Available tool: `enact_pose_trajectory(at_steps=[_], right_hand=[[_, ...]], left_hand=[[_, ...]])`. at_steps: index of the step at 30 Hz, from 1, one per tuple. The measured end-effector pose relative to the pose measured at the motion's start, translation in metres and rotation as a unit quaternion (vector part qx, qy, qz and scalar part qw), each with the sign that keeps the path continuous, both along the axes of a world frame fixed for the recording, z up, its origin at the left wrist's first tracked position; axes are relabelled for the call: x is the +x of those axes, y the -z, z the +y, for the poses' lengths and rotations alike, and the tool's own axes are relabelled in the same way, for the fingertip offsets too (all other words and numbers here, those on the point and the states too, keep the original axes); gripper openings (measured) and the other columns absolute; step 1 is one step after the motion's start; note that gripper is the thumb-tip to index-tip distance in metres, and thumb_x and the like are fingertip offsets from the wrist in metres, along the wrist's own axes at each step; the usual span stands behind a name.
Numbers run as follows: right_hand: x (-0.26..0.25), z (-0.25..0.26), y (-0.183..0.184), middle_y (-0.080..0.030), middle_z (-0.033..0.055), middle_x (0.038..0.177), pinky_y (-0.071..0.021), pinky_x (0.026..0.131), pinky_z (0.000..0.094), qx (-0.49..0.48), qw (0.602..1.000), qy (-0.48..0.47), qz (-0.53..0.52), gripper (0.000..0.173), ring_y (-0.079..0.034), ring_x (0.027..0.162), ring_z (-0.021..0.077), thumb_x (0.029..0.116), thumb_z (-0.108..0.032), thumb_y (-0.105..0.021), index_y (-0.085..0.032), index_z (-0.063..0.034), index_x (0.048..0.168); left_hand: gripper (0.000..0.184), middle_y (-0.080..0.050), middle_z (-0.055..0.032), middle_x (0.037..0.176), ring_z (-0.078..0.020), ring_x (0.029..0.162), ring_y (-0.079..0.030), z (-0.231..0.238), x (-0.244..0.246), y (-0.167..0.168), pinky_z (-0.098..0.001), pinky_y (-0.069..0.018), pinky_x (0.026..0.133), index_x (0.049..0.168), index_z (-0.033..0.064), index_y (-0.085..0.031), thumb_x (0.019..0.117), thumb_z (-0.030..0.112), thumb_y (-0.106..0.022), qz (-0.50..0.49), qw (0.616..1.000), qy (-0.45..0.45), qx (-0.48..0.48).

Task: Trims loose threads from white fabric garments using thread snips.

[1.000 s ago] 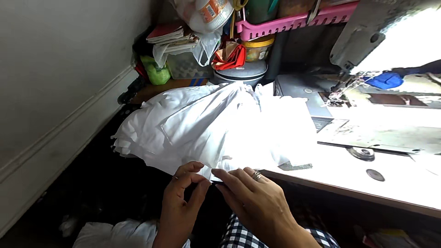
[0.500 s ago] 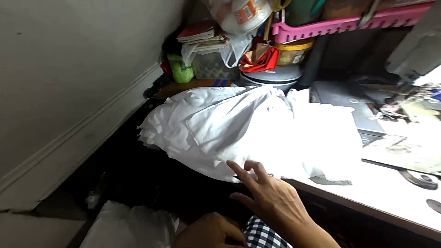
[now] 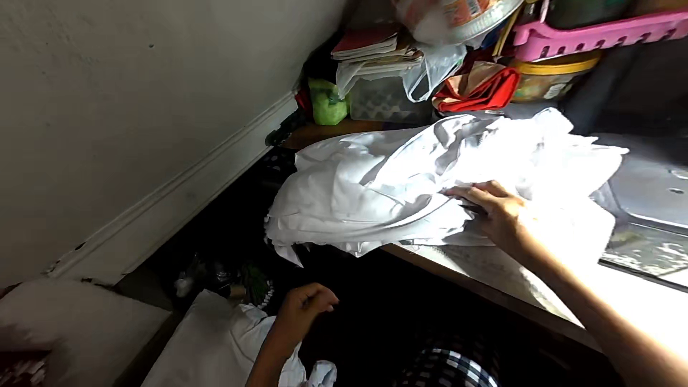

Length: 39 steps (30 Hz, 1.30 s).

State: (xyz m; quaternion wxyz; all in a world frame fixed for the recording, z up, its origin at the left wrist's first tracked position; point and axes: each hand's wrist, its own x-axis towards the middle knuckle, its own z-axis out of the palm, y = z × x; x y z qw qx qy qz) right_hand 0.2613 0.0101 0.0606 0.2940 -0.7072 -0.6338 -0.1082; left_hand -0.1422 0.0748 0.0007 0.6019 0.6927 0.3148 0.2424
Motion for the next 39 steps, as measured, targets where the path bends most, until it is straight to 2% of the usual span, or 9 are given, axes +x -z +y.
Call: enact_pose_trajectory(at_steps=[5, 7, 10, 13, 20, 24, 28, 34, 39], right_hand=[[-0.008, -0.009, 0.008, -0.064, 0.0200, 0.117, -0.0548, 0.076, 0.0586, 0.030, 0.999, -0.031, 0.014, 0.043, -0.067, 0.097, 0.0374, 0.0850, 0.012, -0.063, -0.072, -0.0083, 0.122], [-0.010, -0.012, 0.015, -0.063, 0.0204, 0.118, -0.0549, 0.082, 0.0556, 0.047, 0.997, -0.042, 0.035, 0.042, -0.066, 0.099, 0.0364, 0.0877, 0.013, -0.060, -0.071, -0.0065, 0.123], [-0.011, -0.011, 0.018, -0.064, 0.0201, 0.118, -0.0532, 0.086, 0.0543, 0.064, 0.995, -0.053, 0.046, 0.044, -0.064, 0.103, 0.0373, 0.0867, 0.015, -0.059, -0.071, -0.0058, 0.123], [-0.010, -0.009, 0.025, -0.062, 0.0190, 0.121, -0.0555, 0.083, 0.0528, 0.060, 0.997, -0.047, 0.026, 0.048, -0.065, 0.102, 0.0360, 0.0865, 0.013, -0.059, -0.070, -0.0090, 0.127], [0.008, 0.004, -0.033, -0.062, 0.0280, 0.113, -0.0480, 0.069, 0.0709, 0.007, 0.999, 0.043, -0.019, 0.041, -0.064, 0.089, 0.0514, 0.0903, 0.012, -0.057, -0.071, -0.0075, 0.124], [0.013, 0.011, -0.063, -0.059, 0.0327, 0.123, -0.0424, 0.076, 0.0772, -0.006, 0.985, 0.171, -0.020, 0.043, -0.059, 0.106, 0.0583, 0.0889, 0.014, -0.057, -0.069, -0.0056, 0.125], [0.028, 0.010, -0.038, -0.058, 0.0348, 0.121, -0.0438, 0.076, 0.0756, -0.003, 0.988, 0.154, -0.011, 0.042, -0.059, 0.104, 0.0578, 0.0901, 0.010, -0.058, -0.065, -0.0048, 0.129], [0.009, -0.029, -0.044, -0.056, 0.0325, 0.127, -0.0471, 0.065, 0.0748, -0.045, 0.989, 0.137, -0.038, 0.049, -0.061, 0.098, 0.0584, 0.0941, 0.001, -0.062, -0.058, -0.0125, 0.142], [-0.032, -0.099, -0.017, -0.055, 0.0286, 0.129, -0.0493, 0.086, 0.0610, 0.051, 0.987, 0.139, 0.070, 0.036, -0.060, 0.108, 0.0443, 0.1049, -0.015, -0.048, -0.060, -0.0052, 0.138]], left_hand=[[0.055, -0.060, -0.0099, 0.140, -0.0243, 0.116, -0.066, 0.020, 0.035, 0.023, -0.0451, -0.0581, 0.089, 0.150, 0.0040, -0.041, 0.1106, 0.040, -0.029, -0.115, 0.958, -0.103, -0.242], [0.069, -0.061, -0.0133, 0.133, -0.0280, 0.112, -0.066, 0.034, 0.060, 0.011, -0.0493, -0.0571, 0.089, 0.150, 0.0063, -0.036, 0.1085, 0.056, -0.013, -0.188, 0.921, -0.165, -0.298], [0.074, -0.066, -0.0127, 0.119, -0.0267, 0.102, -0.068, 0.067, 0.078, -0.012, -0.0473, -0.0576, 0.085, 0.142, 0.0137, -0.047, 0.1012, 0.070, -0.024, -0.293, 0.856, -0.265, -0.334], [0.042, -0.067, -0.0094, 0.121, -0.0239, 0.109, -0.067, 0.091, 0.080, -0.032, -0.0458, -0.0576, 0.089, 0.136, 0.0148, -0.055, 0.1046, 0.043, -0.052, -0.348, 0.817, -0.336, -0.313], [0.025, -0.071, -0.0017, 0.110, -0.0131, 0.099, -0.070, 0.020, 0.109, -0.085, -0.0352, -0.0601, 0.087, 0.126, 0.0125, -0.061, 0.1026, 0.022, -0.062, -0.365, 0.880, -0.245, -0.178], [0.044, -0.062, -0.0123, 0.130, -0.0173, 0.120, -0.062, -0.033, 0.146, -0.025, -0.0397, -0.0526, 0.104, 0.141, 0.0002, -0.050, 0.1069, 0.027, -0.052, -0.274, 0.923, -0.185, -0.195], [0.042, -0.064, -0.0145, 0.113, -0.0199, 0.094, -0.068, -0.047, 0.152, 0.008, -0.0364, -0.0583, 0.082, 0.135, -0.0037, -0.051, 0.1128, 0.028, -0.034, -0.202, 0.917, -0.152, -0.308], [0.031, -0.065, -0.0080, 0.123, -0.0139, 0.101, -0.067, -0.053, 0.070, 0.038, -0.0333, -0.0568, 0.089, 0.129, -0.0003, -0.061, 0.1064, 0.018, -0.050, -0.048, 0.974, 0.122, -0.182], [0.027, -0.069, -0.0065, 0.112, -0.0150, 0.093, -0.069, -0.054, -0.006, 0.058, -0.0336, -0.0594, 0.084, 0.119, 0.0010, -0.066, 0.1059, 0.016, -0.047, -0.051, 0.979, -0.060, -0.190]])
